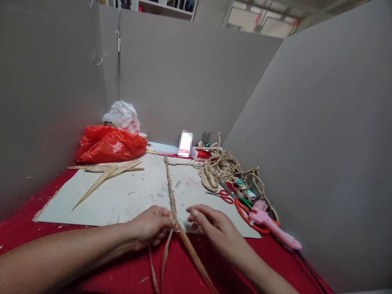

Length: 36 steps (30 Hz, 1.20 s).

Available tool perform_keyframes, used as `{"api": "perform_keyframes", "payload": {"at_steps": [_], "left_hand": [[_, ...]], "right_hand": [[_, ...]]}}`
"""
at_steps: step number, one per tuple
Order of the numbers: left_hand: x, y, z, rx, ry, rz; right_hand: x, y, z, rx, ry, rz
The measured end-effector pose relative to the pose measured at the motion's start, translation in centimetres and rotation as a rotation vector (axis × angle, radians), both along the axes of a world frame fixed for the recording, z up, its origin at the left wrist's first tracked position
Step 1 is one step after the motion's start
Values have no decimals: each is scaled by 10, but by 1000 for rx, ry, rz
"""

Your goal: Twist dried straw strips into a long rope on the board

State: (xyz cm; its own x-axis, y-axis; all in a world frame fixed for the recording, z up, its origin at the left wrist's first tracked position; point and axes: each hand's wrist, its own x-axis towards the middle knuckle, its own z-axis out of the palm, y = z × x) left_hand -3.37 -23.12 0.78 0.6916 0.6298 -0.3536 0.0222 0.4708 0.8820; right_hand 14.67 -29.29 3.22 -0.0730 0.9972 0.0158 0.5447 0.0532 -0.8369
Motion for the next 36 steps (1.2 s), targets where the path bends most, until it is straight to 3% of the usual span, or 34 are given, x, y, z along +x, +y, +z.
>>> {"api": "perform_keyframes", "payload": {"at_steps": [5,7,10,13,17,21,25,28,32,34,36], "left_hand": [[-2,4,-2,15,-23,-63],[-4,5,-1,24,-2,-77],[-4,6,-1,77,89,-126],[-5,10,-3,265,214,-125],[-10,14,-1,562,379,-192],[-17,7,11,831,577,-207],[-14,-14,18,1065,775,-172],[-8,-30,12,1214,910,-217],[-6,-53,6,1287,1019,-405],[-11,-65,14,1187,913,-502],[-19,-69,28,1012,724,-469]], "right_hand": [[-11,26,-15,-388,432,187],[-14,29,-19,-526,462,211],[-12,33,-21,-611,416,241],[-11,36,-23,-672,430,234],[-22,32,-30,-675,531,76],[-34,21,-35,-604,593,-73],[-42,14,-33,-583,729,-113],[-47,12,-34,-602,846,-105],[-49,10,-37,-621,910,-81],[-45,11,-37,-650,927,-78],[-40,12,-36,-688,965,-57]]}}
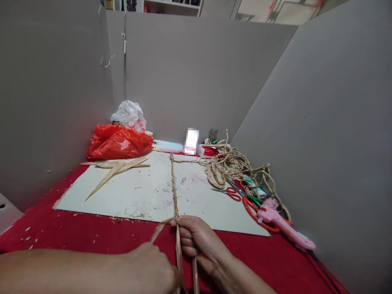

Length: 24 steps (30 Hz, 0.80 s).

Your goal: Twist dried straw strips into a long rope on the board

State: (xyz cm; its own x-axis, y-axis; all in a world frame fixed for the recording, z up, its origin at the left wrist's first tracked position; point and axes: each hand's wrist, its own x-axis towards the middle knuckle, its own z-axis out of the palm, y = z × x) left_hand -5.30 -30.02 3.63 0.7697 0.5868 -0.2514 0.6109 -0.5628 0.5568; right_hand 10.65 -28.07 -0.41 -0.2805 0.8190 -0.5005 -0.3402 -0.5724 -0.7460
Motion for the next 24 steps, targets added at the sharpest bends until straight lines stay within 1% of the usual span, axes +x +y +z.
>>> {"api": "perform_keyframes", "payload": {"at_steps": [1,2,3,4,5,6,9,10,11,12,15,18,21,24], "left_hand": [[-4,3,7,-56,-143,74],[-7,8,13,-57,-212,124],[-8,17,16,-19,-272,203],[-8,27,17,25,-387,343],[-6,38,15,29,-481,432],[-3,48,10,-67,-525,462],[11,66,-8,-557,-546,476],[15,68,-14,-648,-537,474],[18,69,-18,-672,-535,464],[20,68,-21,-643,-533,445],[18,68,-27,-478,-527,337],[12,72,-30,-444,-496,267],[11,75,-31,-510,-489,287],[14,74,-28,-670,-433,383]], "right_hand": [[3,1,1,-8,32,17],[5,2,2,-12,64,38],[7,3,4,-11,95,59],[9,4,5,-7,121,78],[10,5,7,0,145,96],[11,6,8,10,167,113],[14,8,10,43,196,164],[15,9,10,51,183,177],[17,9,10,57,158,190],[19,9,10,63,123,203],[24,10,8,95,-18,252],[27,11,8,178,-207,299],[27,13,8,360,-463,331],[26,13,9,566,-719,341]]}}
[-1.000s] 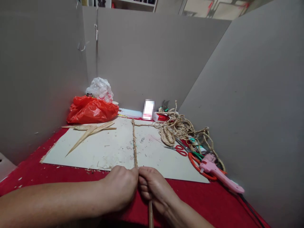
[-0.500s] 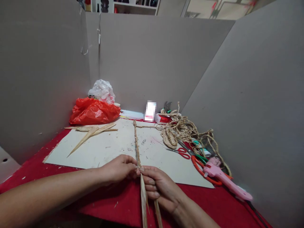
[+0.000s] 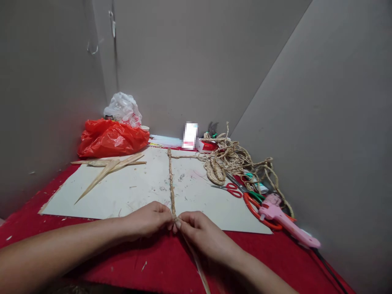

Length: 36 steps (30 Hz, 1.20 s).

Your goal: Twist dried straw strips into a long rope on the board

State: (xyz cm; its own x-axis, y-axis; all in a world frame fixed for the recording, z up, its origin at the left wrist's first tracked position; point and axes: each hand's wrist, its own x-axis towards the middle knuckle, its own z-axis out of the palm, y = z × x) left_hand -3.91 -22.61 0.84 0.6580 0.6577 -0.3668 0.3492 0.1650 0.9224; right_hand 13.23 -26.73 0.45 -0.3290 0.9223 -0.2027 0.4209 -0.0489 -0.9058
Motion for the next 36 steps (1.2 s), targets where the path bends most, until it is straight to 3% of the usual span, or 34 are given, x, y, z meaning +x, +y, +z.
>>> {"api": "perform_keyframes", "payload": {"at_steps": [5,11,14,17,19,22,24,26,29,30,34,36], "left_hand": [[6,-6,6,-177,-16,91],[13,-10,-2,-101,1,192],[16,-12,-5,-50,10,233],[18,-14,-2,-58,-27,265],[18,-17,1,-112,-79,262],[17,-20,3,-199,-139,226],[14,-21,2,-218,-149,220],[10,-22,2,-228,-163,221],[5,-20,4,-251,-218,211],[3,-19,5,-251,-236,203],[-1,-15,11,-242,-272,174],[-2,-14,12,-229,-287,142]], "right_hand": [[-2,-6,3,244,-300,17],[0,-18,15,297,-614,-10],[0,-23,25,259,-618,-30],[-6,-29,27,175,-454,-15],[-13,-33,20,196,-408,-21],[-24,-42,4,321,-569,-36],[-29,-50,-1,359,-733,20],[-29,-60,3,363,-818,175],[-20,-70,24,291,-689,385],[-15,-70,32,268,-604,337],[-1,-44,46,377,-311,-201],[0,-25,39,268,-64,-212]]}}
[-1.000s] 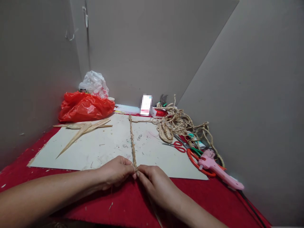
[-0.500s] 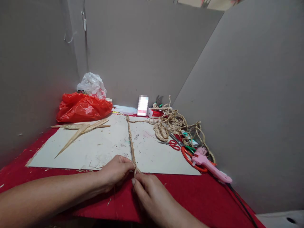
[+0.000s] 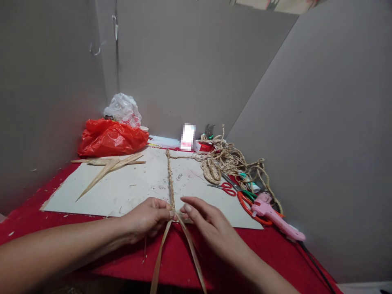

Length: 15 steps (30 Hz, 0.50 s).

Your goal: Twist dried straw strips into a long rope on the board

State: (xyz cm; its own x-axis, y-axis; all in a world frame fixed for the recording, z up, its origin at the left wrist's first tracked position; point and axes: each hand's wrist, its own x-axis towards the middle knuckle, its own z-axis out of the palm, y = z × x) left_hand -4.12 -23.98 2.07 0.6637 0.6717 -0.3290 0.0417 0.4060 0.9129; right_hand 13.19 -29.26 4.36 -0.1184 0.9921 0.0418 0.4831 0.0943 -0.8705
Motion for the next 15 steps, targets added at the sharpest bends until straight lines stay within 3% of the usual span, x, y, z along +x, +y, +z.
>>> {"api": "perform_keyframes", "payload": {"at_steps": [3,5,10,15], "left_hand": [[-1,0,0,17,0,-33],[-3,0,-1,36,29,-42],[-5,5,-8,260,217,-62],[-12,7,-7,598,458,-159]], "right_hand": [[-4,19,-15,-374,290,195],[-5,25,-23,-526,352,251],[-5,28,-32,-690,431,224],[-19,19,-41,-688,574,25]]}}
